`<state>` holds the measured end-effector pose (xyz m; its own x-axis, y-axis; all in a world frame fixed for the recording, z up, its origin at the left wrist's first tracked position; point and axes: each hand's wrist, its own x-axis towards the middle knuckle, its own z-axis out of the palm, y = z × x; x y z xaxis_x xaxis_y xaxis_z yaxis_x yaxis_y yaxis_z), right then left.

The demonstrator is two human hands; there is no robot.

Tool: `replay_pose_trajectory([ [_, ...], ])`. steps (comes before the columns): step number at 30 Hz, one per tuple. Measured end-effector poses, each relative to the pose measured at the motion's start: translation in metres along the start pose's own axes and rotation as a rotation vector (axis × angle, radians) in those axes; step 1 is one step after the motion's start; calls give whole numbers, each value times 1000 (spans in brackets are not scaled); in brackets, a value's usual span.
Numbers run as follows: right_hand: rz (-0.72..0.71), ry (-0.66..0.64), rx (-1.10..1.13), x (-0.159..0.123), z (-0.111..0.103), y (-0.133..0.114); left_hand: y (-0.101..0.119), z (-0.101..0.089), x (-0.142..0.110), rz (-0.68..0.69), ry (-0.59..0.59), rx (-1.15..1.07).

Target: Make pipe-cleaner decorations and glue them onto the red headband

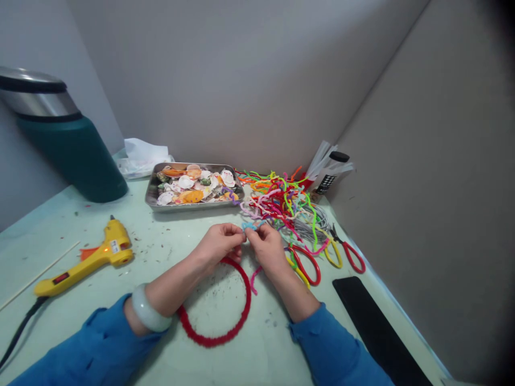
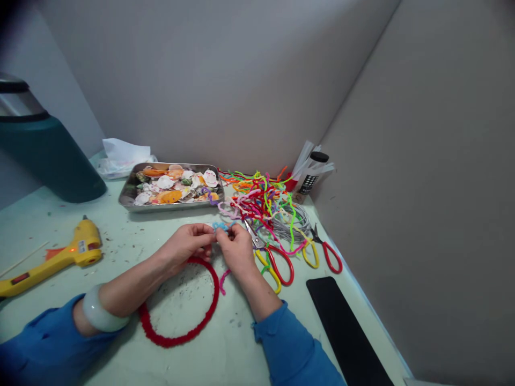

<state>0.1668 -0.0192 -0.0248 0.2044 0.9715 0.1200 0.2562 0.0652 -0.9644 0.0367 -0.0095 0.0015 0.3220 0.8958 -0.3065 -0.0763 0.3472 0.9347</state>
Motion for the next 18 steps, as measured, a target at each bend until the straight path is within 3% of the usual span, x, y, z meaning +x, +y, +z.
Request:
replay_pose_trajectory([
  [5, 17, 50, -1, -1, 1, -2, 2, 8, -3, 59, 95, -15],
  [12, 93, 74, 90, -3, 4, -3, 2, 5, -1, 63, 70, -49],
  [18, 83, 68, 105, -2, 4, -3, 1, 4, 0, 130, 119, -11],
])
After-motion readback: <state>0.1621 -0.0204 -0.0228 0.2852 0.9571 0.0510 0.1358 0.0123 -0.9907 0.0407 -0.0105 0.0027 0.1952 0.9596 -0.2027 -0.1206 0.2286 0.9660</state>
